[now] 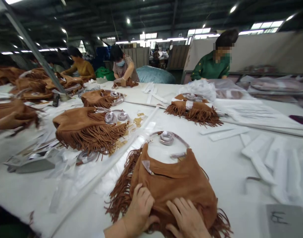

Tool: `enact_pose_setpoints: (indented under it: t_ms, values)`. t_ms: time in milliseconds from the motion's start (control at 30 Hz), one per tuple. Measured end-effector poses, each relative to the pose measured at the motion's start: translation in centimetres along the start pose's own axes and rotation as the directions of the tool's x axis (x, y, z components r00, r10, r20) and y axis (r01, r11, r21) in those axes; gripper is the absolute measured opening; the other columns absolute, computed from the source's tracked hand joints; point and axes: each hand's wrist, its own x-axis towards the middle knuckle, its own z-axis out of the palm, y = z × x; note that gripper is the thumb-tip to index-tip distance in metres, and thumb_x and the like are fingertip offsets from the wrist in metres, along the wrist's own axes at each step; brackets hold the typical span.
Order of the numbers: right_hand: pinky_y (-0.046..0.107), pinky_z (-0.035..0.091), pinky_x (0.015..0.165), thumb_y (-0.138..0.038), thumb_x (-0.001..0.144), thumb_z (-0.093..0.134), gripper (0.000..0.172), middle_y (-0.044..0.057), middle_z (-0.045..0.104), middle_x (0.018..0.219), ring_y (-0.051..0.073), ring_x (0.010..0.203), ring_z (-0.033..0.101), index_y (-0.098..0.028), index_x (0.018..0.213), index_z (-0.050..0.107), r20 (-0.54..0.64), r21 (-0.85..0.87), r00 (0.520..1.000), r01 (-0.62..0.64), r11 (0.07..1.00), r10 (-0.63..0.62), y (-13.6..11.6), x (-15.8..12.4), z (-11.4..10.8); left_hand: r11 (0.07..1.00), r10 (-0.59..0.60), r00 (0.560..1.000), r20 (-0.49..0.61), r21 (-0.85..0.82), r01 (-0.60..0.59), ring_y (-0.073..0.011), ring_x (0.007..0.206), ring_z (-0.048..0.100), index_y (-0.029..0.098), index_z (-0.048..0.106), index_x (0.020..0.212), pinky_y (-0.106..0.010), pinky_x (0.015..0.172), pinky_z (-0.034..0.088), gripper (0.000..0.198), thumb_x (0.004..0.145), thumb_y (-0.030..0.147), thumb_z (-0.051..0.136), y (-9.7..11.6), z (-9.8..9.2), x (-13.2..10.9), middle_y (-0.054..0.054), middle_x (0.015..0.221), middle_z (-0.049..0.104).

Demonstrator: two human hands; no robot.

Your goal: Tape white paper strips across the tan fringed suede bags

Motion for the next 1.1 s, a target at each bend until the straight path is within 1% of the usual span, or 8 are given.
enact_pose_setpoints:
  t_ms: [133,267,433,633,733,867,967,1100]
  values:
    - [0.034,0.034,0.072,-0.024,0.070,0.075,0.030,0.001,0.059,0.085,0.022,0.079,0.051,-0.024,0.093,0.055,0.155,0.040,0.983,-0.105,0.994,0.098,-2.2,0.5,-0.9,0.994,0.074,0.992,0.107,-0.085,-0.065,-0.0228,0.089,0.049,0.019,0.051,0.082,-0.052,0.097,0.037,0.022,0.075,0.031,0.068,-0.3,-2.0,0.3,-0.004,0.086,0.055]
    - [0.031,0.031,0.066,-0.009,0.074,0.062,0.017,0.000,0.053,0.073,0.018,0.070,0.046,-0.021,0.076,0.050,0.106,0.082,0.990,-0.104,0.991,0.095,-2.2,0.1,-0.2,0.987,0.125,0.973,0.192,-0.126,-0.102,-0.0203,0.086,0.050,0.019,0.051,0.080,-0.043,0.091,0.039,0.015,0.077,0.025,0.065,-1.5,-2.3,0.8,-0.002,0.082,0.054]
    - [0.031,0.028,0.062,-0.013,0.084,0.053,0.014,0.001,0.051,0.069,0.017,0.066,0.042,-0.020,0.073,0.048,0.057,0.050,0.991,-0.122,0.991,0.119,-2.1,0.0,0.4,0.986,-0.015,0.972,0.236,-0.160,0.054,-0.0249,0.096,0.050,0.018,0.049,0.108,-0.049,0.098,0.032,0.069,0.058,0.052,0.082,-2.2,-3.3,0.6,-0.005,0.100,0.058]
    - [0.032,0.028,0.063,-0.005,0.086,0.042,0.019,0.001,0.051,0.068,0.017,0.066,0.042,-0.020,0.076,0.051,0.044,0.003,0.993,-0.114,0.994,0.113,-3.8,-0.7,0.1,0.997,-0.010,0.964,0.267,-0.072,0.030,-0.0229,0.085,0.048,0.019,0.049,0.083,-0.042,0.085,0.036,0.017,0.075,0.016,0.063,-2.0,-4.1,-0.7,-0.002,0.085,0.055]
    - [0.032,0.032,0.069,-0.020,0.086,0.057,0.005,0.001,0.056,0.080,0.018,0.075,0.046,-0.020,0.089,0.053,0.155,0.039,0.984,-0.095,0.995,0.088,-3.4,-1.6,-2.0,0.997,0.050,0.967,0.251,-0.066,-0.035,-0.0221,0.085,0.047,0.019,0.049,0.080,-0.040,0.084,0.035,0.020,0.070,0.002,0.049,-2.7,-4.4,-1.0,-0.002,0.082,0.053]
    - [0.035,0.034,0.079,-0.030,0.081,0.067,0.020,0.002,0.058,0.087,0.019,0.082,0.047,-0.020,0.088,0.052,0.303,0.055,0.950,-0.101,0.993,0.080,-1.3,-2.8,-4.6,0.994,0.090,0.968,0.236,-0.078,-0.073,-0.0218,0.084,0.045,0.018,0.051,0.080,-0.040,0.083,0.034,0.021,0.068,0.002,0.045,-3.6,-4.4,-1.5,-0.003,0.081,0.053]
    - [0.034,0.034,0.073,-0.015,0.082,0.055,0.007,0.002,0.054,0.077,0.018,0.074,0.044,-0.019,0.079,0.051,0.223,-0.020,0.973,-0.058,0.998,0.061,0.0,-3.5,-4.0,0.991,0.120,0.964,0.237,-0.079,-0.104,-0.0215,0.083,0.046,0.018,0.052,0.079,-0.039,0.082,0.035,0.019,0.070,0.004,0.045,-4.3,-3.9,-2.1,-0.004,0.079,0.054]
    - [0.032,0.033,0.067,-0.001,0.075,0.043,0.020,0.001,0.049,0.069,0.018,0.068,0.040,-0.020,0.073,0.049,0.072,-0.094,0.993,-0.081,0.992,0.088,0.3,-3.9,-2.0,0.998,0.064,0.950,0.306,-0.036,-0.056,-0.0215,0.083,0.048,0.019,0.054,0.082,-0.040,0.084,0.034,0.020,0.069,0.005,0.047,-4.0,-4.3,-1.8,-0.003,0.082,0.056]
